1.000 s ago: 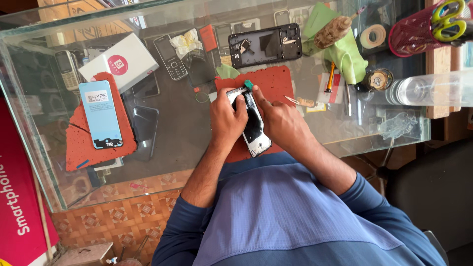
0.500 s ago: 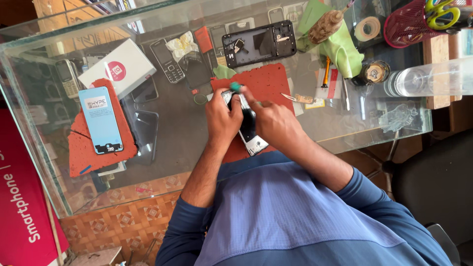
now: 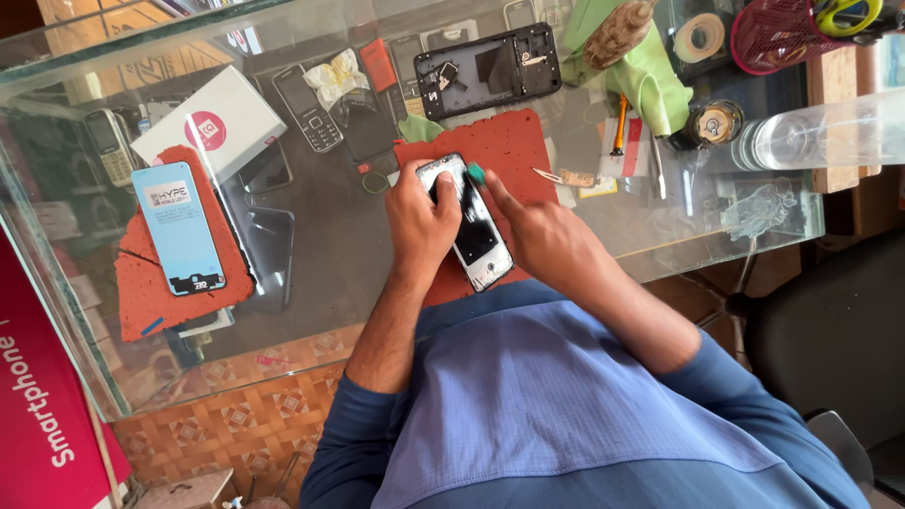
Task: The person repairs a mobile phone on a glass-topped table by applying glue from a tube to the edges of the phone frame, scraping the bezel with a pointed tool, and cleaning the internal components with a brush.
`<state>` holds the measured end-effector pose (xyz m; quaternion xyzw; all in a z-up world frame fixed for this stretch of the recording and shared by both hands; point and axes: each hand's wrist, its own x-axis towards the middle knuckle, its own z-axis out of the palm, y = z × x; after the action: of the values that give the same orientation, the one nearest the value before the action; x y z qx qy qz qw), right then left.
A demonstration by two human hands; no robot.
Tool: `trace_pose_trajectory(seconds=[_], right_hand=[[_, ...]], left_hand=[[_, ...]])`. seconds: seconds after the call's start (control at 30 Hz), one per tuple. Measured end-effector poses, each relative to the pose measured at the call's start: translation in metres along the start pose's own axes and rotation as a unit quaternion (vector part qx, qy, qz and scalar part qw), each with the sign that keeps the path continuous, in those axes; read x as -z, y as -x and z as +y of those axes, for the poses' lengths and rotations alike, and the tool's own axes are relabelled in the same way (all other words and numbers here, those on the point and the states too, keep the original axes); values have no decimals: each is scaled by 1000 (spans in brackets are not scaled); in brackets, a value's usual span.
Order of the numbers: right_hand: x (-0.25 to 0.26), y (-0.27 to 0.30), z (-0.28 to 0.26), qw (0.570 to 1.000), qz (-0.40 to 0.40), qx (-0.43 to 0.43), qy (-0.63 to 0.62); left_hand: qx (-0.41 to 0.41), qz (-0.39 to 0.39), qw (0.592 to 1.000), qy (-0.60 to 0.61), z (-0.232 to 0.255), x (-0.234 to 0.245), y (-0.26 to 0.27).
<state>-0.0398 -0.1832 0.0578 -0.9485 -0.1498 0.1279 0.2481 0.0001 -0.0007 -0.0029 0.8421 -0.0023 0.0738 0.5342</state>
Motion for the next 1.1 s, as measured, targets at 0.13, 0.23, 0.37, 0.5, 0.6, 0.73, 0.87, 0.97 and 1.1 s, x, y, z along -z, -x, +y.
trace_pose_trajectory(seconds=[0.13,0.23,0.37,0.5,0.6,0.73,0.87,0.97,1.1], right_hand=[[24,48,-16,984,-143,-37,103],[19,36,-19,987,-115,-34,109],[-3,-16,-4,995,9,30,93],[-2,26,2,994,-43,28,95],[6,86,2,989,-137,-8,62],[1,87,3,988,-130,-24,79],[-9,13,8,996,-26,11,86],[-8,-25,12,994,42,67,78],[-1,11,6,995,-27,34,95]], left_hand=[[48,-19,999,2,0,-1,0],[32,-18,999,3,-1,0,-1],[-12,-8,1000,-6,-2,1,0],[46,-23,999,8,0,3,0],[52,-19,998,13,1,0,1],[23,-17,1000,10,4,-1,-2],[1,-22,1000,-4,1,2,-3],[4,-23,1000,1,0,2,-1],[5,-11,1000,9,-3,1,0]])
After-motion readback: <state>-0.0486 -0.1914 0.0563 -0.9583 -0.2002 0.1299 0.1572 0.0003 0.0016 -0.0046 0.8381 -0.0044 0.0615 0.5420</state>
